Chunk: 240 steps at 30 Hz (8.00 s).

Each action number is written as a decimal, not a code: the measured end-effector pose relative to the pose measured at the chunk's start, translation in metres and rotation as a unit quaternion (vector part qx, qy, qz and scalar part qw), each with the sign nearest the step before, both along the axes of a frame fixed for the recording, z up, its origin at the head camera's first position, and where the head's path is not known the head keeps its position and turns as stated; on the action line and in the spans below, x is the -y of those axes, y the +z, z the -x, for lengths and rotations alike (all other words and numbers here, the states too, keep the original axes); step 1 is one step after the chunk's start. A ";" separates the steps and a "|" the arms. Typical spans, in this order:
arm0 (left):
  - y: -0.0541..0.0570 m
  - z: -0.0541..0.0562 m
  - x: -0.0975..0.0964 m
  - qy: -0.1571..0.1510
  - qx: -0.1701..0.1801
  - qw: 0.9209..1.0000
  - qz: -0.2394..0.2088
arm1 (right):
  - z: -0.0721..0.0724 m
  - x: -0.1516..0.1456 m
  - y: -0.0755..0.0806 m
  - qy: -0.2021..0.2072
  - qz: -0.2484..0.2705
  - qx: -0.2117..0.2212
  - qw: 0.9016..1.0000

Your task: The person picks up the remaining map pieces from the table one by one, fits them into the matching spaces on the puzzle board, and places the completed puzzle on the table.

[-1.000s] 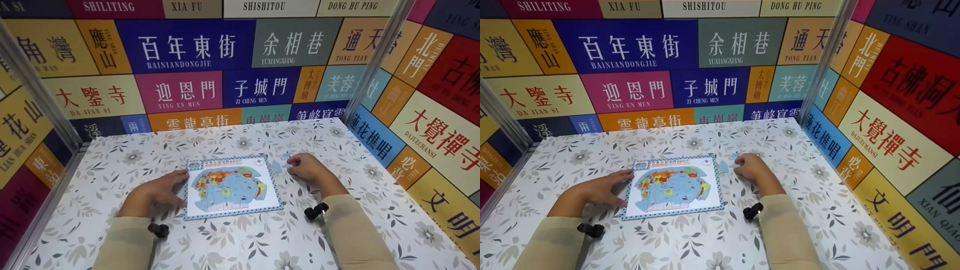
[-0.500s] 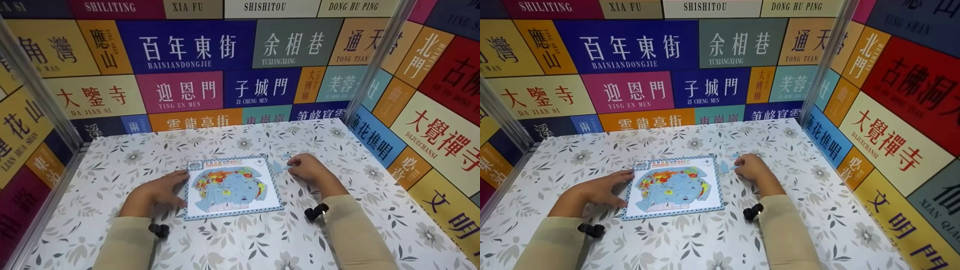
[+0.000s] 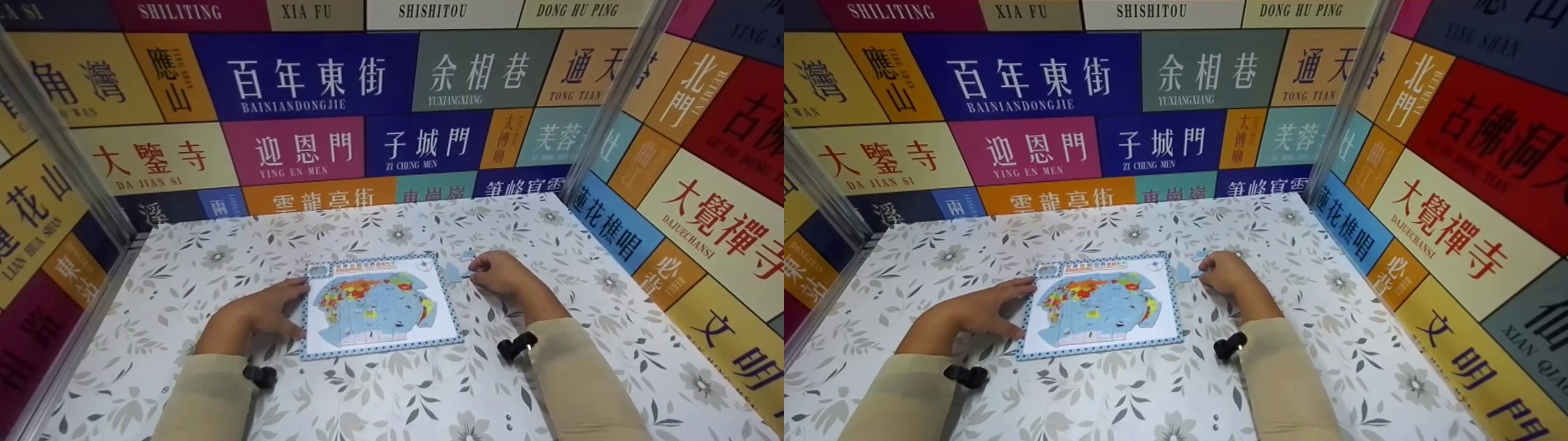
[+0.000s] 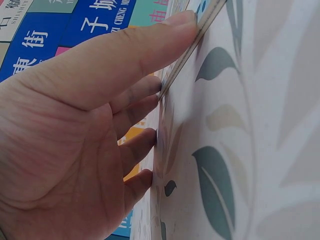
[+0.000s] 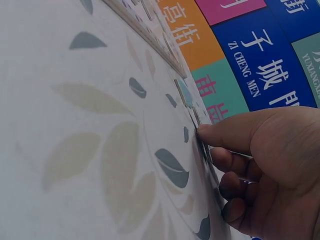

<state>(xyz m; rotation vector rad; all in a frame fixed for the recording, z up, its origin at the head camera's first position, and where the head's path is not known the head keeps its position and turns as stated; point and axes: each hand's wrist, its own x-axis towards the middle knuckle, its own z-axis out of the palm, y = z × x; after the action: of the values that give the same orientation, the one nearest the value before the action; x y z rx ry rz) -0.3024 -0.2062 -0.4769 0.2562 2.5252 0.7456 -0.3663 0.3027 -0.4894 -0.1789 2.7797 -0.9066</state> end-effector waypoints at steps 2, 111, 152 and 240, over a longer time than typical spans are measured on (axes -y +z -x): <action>0.000 0.000 0.000 -0.001 0.000 1.000 0.000 | -0.001 0.002 0.002 -0.001 -0.001 0.004 1.000; 0.000 -0.001 0.001 0.003 0.003 1.000 -0.009 | -0.016 0.058 0.016 0.066 0.032 0.023 0.997; -0.001 0.000 0.001 -0.008 -0.008 1.000 0.006 | -0.022 0.083 0.011 0.050 0.008 0.069 0.996; 0.000 -0.001 0.002 -0.001 0.001 1.000 0.002 | -0.003 0.023 0.008 0.025 0.042 -0.012 0.999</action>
<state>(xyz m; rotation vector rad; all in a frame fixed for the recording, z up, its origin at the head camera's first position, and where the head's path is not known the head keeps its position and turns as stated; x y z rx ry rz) -0.3018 -0.2084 -0.4772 0.2573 2.5241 0.7395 -0.3634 0.2800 -0.4816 -0.2728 2.7476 -1.0162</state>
